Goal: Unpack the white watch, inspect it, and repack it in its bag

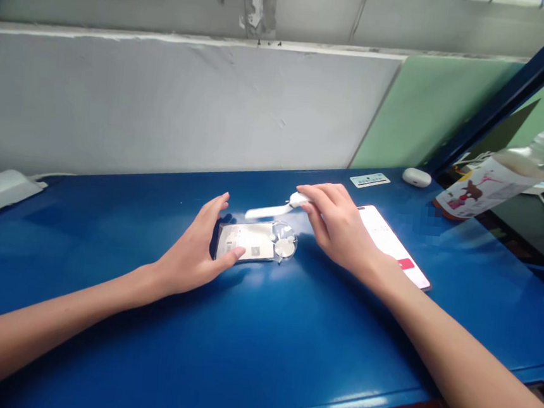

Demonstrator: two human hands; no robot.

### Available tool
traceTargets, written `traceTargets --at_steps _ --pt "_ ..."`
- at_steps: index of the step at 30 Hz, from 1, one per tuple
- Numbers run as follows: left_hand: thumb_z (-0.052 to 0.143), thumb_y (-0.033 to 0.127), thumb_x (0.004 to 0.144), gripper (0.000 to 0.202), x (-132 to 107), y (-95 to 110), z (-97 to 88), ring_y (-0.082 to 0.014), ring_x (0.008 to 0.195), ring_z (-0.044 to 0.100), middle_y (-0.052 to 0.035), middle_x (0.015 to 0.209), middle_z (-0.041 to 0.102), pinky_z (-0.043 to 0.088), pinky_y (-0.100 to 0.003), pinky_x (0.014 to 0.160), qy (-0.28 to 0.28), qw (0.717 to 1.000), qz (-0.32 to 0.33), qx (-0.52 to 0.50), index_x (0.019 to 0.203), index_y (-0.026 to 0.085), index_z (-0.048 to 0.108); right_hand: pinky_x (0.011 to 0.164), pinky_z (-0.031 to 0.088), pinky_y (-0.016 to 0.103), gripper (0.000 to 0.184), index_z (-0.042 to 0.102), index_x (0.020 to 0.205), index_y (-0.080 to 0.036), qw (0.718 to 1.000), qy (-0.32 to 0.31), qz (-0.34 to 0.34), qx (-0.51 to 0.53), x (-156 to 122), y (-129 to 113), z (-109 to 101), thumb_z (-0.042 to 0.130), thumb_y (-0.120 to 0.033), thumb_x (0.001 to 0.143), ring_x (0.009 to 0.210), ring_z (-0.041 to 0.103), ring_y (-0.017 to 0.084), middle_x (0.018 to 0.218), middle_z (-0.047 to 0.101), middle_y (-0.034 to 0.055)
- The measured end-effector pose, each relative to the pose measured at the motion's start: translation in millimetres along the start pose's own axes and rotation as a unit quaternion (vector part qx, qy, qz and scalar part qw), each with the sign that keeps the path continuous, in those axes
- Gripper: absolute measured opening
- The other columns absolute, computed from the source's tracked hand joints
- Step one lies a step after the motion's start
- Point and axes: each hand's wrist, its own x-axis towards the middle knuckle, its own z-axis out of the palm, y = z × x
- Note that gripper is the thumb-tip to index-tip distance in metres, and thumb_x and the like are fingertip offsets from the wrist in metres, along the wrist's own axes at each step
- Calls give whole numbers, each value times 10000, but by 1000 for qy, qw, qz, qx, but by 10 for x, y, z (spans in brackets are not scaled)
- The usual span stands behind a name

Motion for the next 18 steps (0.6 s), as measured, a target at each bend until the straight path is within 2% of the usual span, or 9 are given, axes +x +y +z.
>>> traceTargets --at_steps 4,8,10,14,18 --pt "617 371 891 781 15 67 -52 -362 1484 258 -223 1582 267 329 -546 1165 83 994 71 9 1521 162 206 888 531 459 313 580 1295 -234 997 -50 -28 56 -1 -110 13 462 -255 1006 1050 635 284 1154 695 125" --pt "636 291 877 578 22 136 -104 -345 1442 354 -171 1439 492 350 -532 1160 102 981 165 29 1399 194 406 844 563 414 265 636 1215 -226 988 -72 -18 132 54 -290 -17 531 -289 980 1002 673 261 1115 728 103" --pt "634 271 886 518 19 145 -98 -326 1390 435 -159 1356 570 391 -504 1137 98 977 187 31 1361 184 446 806 575 381 228 665 1152 -222 984 -75 -9 164 100 -403 -47 538 -285 973 954 692 242 1077 746 89" --pt "536 226 962 384 9 140 -74 -280 1258 562 -145 1312 619 459 -457 1064 95 980 174 26 1338 174 480 785 575 364 165 700 1047 -218 980 -48 -31 189 223 -564 -100 611 -303 937 867 702 220 991 764 70" --pt "395 194 1020 244 19 211 -133 -233 1081 648 -86 1139 702 504 -395 959 86 986 134 -53 1160 190 596 860 573 409 228 720 970 -247 967 20 4 256 403 -610 -87 789 -374 793 968 699 254 1036 752 63"
